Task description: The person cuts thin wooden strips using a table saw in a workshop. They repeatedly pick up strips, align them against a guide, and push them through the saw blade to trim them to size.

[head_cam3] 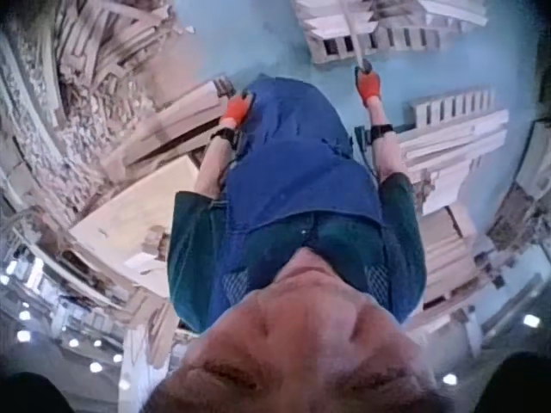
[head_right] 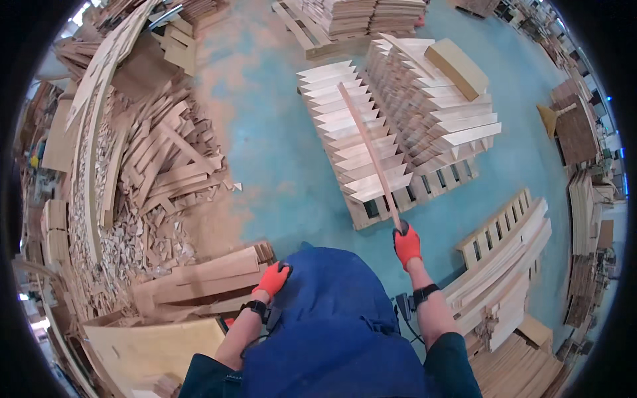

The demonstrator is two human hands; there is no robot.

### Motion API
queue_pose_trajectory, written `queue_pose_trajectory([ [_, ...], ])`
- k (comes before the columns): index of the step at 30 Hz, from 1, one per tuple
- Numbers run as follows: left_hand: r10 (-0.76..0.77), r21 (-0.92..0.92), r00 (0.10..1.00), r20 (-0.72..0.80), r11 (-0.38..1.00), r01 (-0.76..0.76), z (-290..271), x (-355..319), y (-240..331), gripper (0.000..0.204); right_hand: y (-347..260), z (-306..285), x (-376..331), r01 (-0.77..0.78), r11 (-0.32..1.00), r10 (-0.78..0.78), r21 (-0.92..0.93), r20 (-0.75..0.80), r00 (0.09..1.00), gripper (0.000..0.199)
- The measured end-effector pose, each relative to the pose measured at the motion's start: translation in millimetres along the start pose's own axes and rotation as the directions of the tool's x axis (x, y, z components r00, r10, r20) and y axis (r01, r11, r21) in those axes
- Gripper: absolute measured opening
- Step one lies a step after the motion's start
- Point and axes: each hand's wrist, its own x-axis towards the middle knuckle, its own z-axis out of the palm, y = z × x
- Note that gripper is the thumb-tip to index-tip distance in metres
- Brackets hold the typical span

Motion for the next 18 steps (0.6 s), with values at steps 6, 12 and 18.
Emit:
queue_pose_trajectory([
  [6, 0.043, 0.021, 0.999, -0.004, 0.999, -0.043, -20.8, 60.3, 34.8, 0.038, -71.2, 38.9, 106.9, -0.057, 0.998, 0.056, 0.020, 0.074, 0.996, 0.036],
  [12, -0.134, 0.236, 0.986, 0.097, 0.966, 0.108, -29.3, 91.0, 18.1, 0.061, -39.9, 103.6, 213.8, 0.091, 0.990, -0.095, -0.108, -0.032, 0.995, 0.047],
  [18, -0.323, 0.228, 0.943, -0.084, 0.915, 0.333, 0.6, 113.7, 10.4, 0.059, -19.7, 136.1, 275.5, 0.062, 0.985, -0.064, -0.159, -0.006, 0.998, 0.049],
])
